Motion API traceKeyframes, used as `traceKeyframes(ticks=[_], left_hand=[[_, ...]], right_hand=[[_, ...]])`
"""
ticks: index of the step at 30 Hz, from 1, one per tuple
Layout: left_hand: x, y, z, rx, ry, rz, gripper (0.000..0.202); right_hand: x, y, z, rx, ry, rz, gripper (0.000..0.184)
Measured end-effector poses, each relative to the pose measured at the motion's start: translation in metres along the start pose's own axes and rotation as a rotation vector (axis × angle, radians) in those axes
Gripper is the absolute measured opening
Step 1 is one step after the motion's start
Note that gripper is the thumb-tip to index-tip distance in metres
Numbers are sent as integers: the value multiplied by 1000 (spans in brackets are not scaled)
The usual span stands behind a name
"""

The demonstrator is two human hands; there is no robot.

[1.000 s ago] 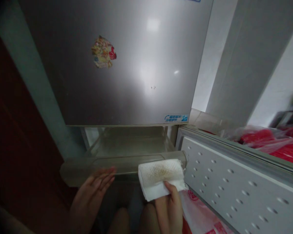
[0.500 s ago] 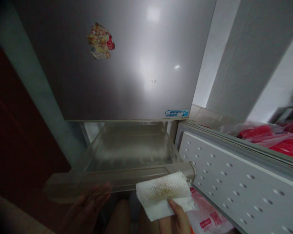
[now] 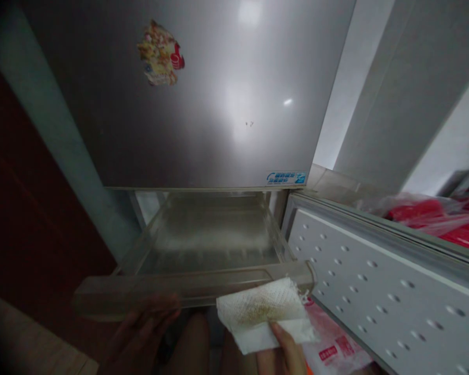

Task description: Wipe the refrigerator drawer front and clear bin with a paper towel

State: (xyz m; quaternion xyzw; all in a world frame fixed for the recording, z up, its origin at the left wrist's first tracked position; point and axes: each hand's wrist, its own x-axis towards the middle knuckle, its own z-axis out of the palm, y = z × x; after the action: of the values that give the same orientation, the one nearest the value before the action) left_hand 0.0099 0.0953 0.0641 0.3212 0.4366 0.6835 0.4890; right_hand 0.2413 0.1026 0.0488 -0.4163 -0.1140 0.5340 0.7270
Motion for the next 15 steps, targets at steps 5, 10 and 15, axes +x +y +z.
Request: traceKeyframes(ticks=[5,10,15], left_hand=[[1,2,4,-30,-41,-78,46],[2,3,0,16,-15,-115,54],[7,3,-3,39,39,-99,37]], right_hand=[[9,7,-12,-32,13,-31,63],[14,2,-17,-38,-14,-24,61],[5,-1,-8,-53,-55,-8,57]])
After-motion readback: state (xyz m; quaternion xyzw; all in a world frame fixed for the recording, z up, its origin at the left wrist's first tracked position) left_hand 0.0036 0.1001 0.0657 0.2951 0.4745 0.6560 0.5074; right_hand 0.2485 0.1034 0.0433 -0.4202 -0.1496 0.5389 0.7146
